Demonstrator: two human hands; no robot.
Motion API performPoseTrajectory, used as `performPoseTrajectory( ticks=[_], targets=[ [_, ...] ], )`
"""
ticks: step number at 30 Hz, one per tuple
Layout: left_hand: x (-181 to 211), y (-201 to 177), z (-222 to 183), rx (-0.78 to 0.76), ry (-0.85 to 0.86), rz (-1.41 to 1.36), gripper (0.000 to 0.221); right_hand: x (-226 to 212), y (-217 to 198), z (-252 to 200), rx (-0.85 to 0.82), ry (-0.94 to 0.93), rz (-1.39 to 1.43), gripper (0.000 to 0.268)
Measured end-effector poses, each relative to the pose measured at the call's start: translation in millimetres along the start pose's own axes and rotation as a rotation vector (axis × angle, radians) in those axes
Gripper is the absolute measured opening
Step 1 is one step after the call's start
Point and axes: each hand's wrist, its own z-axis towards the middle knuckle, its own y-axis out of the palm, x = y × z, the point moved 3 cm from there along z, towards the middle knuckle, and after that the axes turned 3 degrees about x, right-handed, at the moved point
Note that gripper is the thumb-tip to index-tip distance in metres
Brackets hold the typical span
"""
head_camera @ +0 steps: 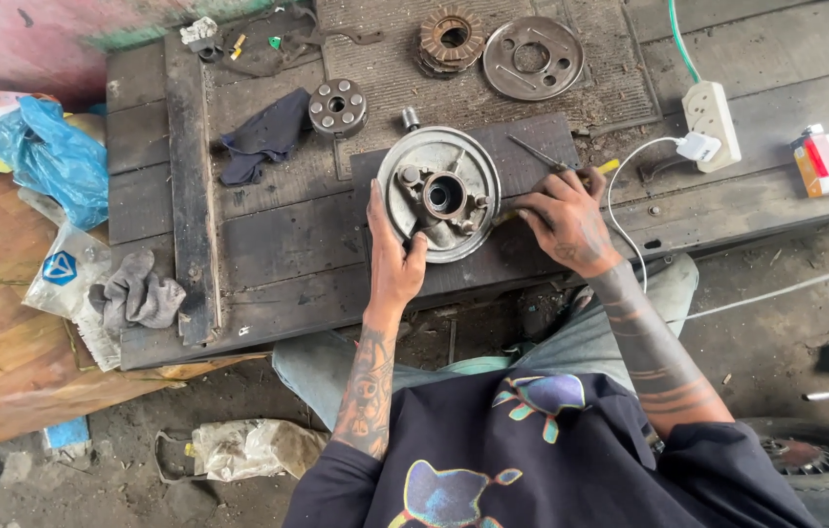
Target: Cleaning the interior of a motorcycle brake hub using a small hand tool on a wooden workbench.
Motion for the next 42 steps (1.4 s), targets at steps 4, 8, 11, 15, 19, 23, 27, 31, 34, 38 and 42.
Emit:
performPoseTrajectory(
  ticks=[4, 8, 11, 15, 19, 23, 27, 31, 34, 38, 42],
  targets=[
    [-1.4, -0.5, 0.0, -0.001, -0.008, 0.0, 0.087, -6.2, 25.7, -5.7, -0.047, -0.035, 0.068, 0.013],
    [-5.2, 0.4, -1.4, 0.0, 0.009, 0.013, 0.087, 23.0, 19.0, 0.3, -0.032, 0.004, -0.055, 0.006],
    [-4.0, -0.2, -0.9, 0.005, 0.007, -0.001, 0.087, -0.5, 18.7, 3.5, -0.063, -0.037, -0.019, 0.007],
    [-5.4, 0.5, -0.6, 0.007, 0.004, -0.019, 0.085, 29.3, 32.5, 3.7, -0.052, -0.003, -0.059, 0.009],
    [-6.3, 0.2, 0.0, 0.005, 0.024, -0.046, 0.084, 13.0, 22.1, 9.4, -0.046, -0.044, 0.044, 0.005],
    [-9.0, -0.4, 0.1, 0.002, 0.035, -0.027, 0.084, 22.6, 26.1, 2.5, -0.064, -0.034, 0.108, 0.011],
    [-11.3, -1.7, -1.8, 0.0, 0.039, -0.01, 0.084, -5.6, 22.4, 0.1, -0.102, -0.095, 0.081, 0.005],
    [-15.3, 0.1, 0.0, 0.013, 0.053, -0.008, 0.086, 32.5, 28.1, -9.0, -0.076, 0.001, 0.021, 0.009],
    [-17.1, 0.4, 3.2, 0.018, 0.066, -0.011, 0.086, 10.2, 19.4, -5.6, -0.059, -0.062, -0.053, 0.007],
    [-18.0, 0.3, 1.5, 0.015, 0.071, 0.003, 0.085, 15.1, 26.7, -3.6, -0.122, -0.074, -0.016, 0.006],
    [-16.2, -0.9, 0.6, 0.024, 0.087, -0.013, 0.085, 13.3, 21.7, -1.6, -0.062, -0.13, -0.04, 0.008]
  ],
)
